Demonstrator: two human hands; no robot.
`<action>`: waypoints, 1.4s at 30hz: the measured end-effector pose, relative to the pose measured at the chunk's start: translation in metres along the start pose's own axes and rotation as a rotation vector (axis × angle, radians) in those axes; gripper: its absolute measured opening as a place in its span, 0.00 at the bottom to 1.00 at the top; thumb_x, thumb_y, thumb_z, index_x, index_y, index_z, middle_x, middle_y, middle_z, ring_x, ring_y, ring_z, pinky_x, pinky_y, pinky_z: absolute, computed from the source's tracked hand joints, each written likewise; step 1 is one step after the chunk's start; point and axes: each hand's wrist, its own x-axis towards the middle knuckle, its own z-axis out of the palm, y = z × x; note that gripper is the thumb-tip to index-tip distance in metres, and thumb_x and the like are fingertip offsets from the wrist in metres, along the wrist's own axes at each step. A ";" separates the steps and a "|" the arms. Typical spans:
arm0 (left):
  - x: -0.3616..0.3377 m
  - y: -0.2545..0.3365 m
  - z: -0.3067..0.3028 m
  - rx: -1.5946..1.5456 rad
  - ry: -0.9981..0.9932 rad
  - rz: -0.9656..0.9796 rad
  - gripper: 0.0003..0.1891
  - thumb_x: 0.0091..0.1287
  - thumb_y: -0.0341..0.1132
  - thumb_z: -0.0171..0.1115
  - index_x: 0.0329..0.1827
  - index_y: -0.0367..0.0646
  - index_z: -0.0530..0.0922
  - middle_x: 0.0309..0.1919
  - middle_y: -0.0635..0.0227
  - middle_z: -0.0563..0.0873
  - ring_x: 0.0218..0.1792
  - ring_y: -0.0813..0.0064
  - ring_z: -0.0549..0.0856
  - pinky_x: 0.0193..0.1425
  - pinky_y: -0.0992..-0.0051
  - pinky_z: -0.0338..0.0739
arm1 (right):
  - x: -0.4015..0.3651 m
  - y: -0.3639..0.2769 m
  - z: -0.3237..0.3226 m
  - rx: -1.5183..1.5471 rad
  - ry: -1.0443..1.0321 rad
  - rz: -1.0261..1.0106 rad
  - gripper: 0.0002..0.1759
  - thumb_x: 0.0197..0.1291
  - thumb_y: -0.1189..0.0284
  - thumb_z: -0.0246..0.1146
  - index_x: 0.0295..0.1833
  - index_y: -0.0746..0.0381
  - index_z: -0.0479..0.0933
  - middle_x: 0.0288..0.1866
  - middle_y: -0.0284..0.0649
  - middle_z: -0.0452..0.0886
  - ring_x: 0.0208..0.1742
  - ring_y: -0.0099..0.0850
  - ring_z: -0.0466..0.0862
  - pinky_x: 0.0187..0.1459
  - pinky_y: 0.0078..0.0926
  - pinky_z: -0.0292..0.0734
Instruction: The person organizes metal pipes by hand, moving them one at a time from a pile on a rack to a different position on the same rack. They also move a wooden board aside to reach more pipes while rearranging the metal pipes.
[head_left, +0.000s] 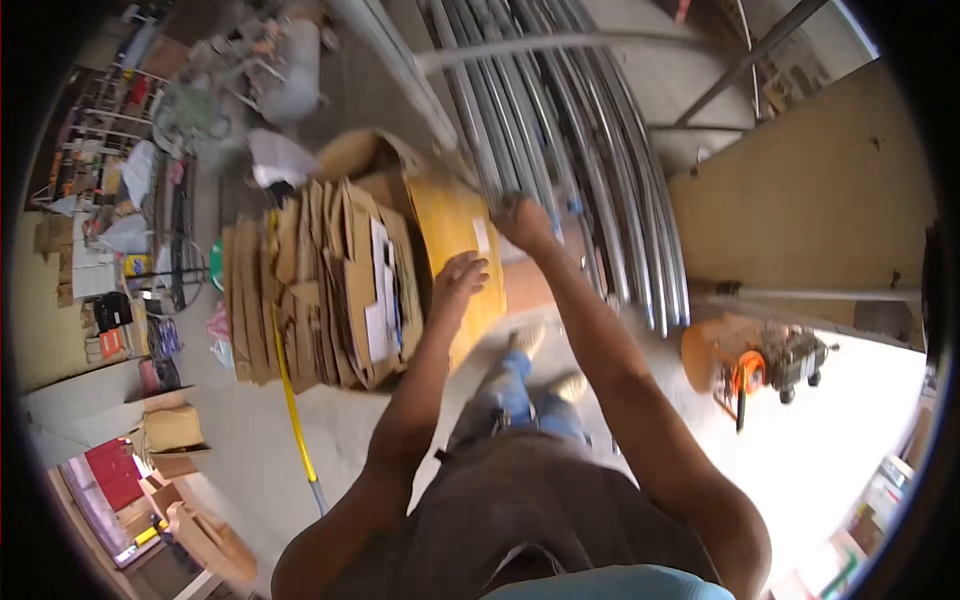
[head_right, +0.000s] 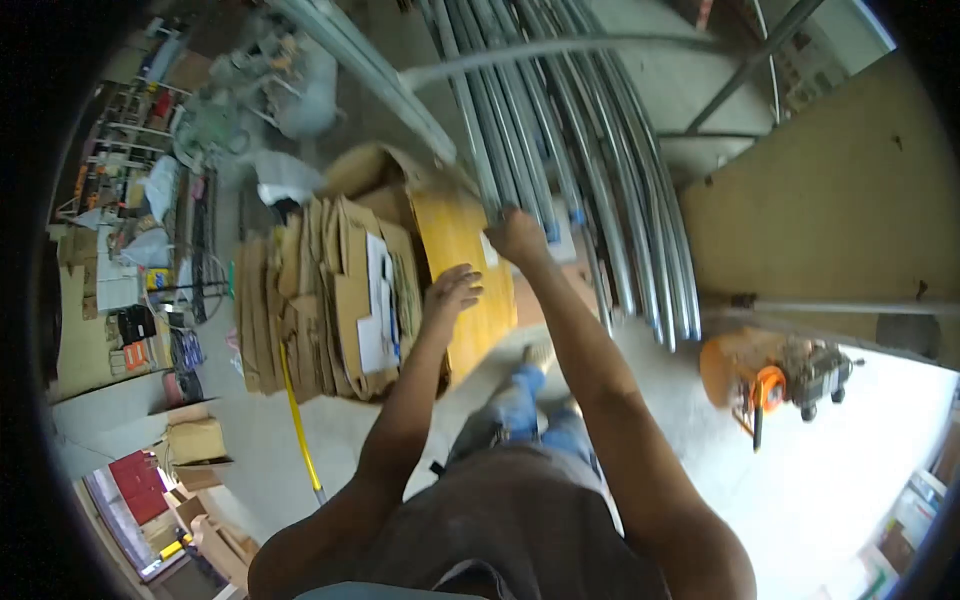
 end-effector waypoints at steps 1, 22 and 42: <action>-0.015 -0.009 -0.010 0.006 0.020 -0.051 0.21 0.66 0.38 0.63 0.59 0.37 0.74 0.47 0.61 0.85 0.42 0.70 0.86 0.45 0.75 0.78 | -0.014 -0.007 -0.011 0.019 0.159 -0.126 0.20 0.50 0.61 0.68 0.44 0.64 0.79 0.42 0.58 0.82 0.46 0.54 0.82 0.47 0.47 0.79; -0.008 -0.059 0.033 0.681 -0.166 0.047 0.20 0.64 0.41 0.65 0.52 0.37 0.78 0.44 0.54 0.85 0.44 0.63 0.86 0.49 0.70 0.79 | -0.088 0.165 -0.073 -0.540 -0.032 0.421 0.23 0.53 0.66 0.62 0.54 0.67 0.73 0.43 0.55 0.83 0.49 0.48 0.84 0.50 0.41 0.80; 0.020 -0.063 0.244 -0.434 -0.224 -0.685 0.18 0.59 0.52 0.68 0.26 0.54 0.70 0.14 0.79 0.65 0.15 0.78 0.66 0.22 0.73 0.61 | -0.708 0.231 -0.011 -0.290 -0.076 1.011 0.39 0.53 0.47 0.65 0.60 0.68 0.73 0.37 0.61 0.83 0.42 0.55 0.84 0.42 0.46 0.80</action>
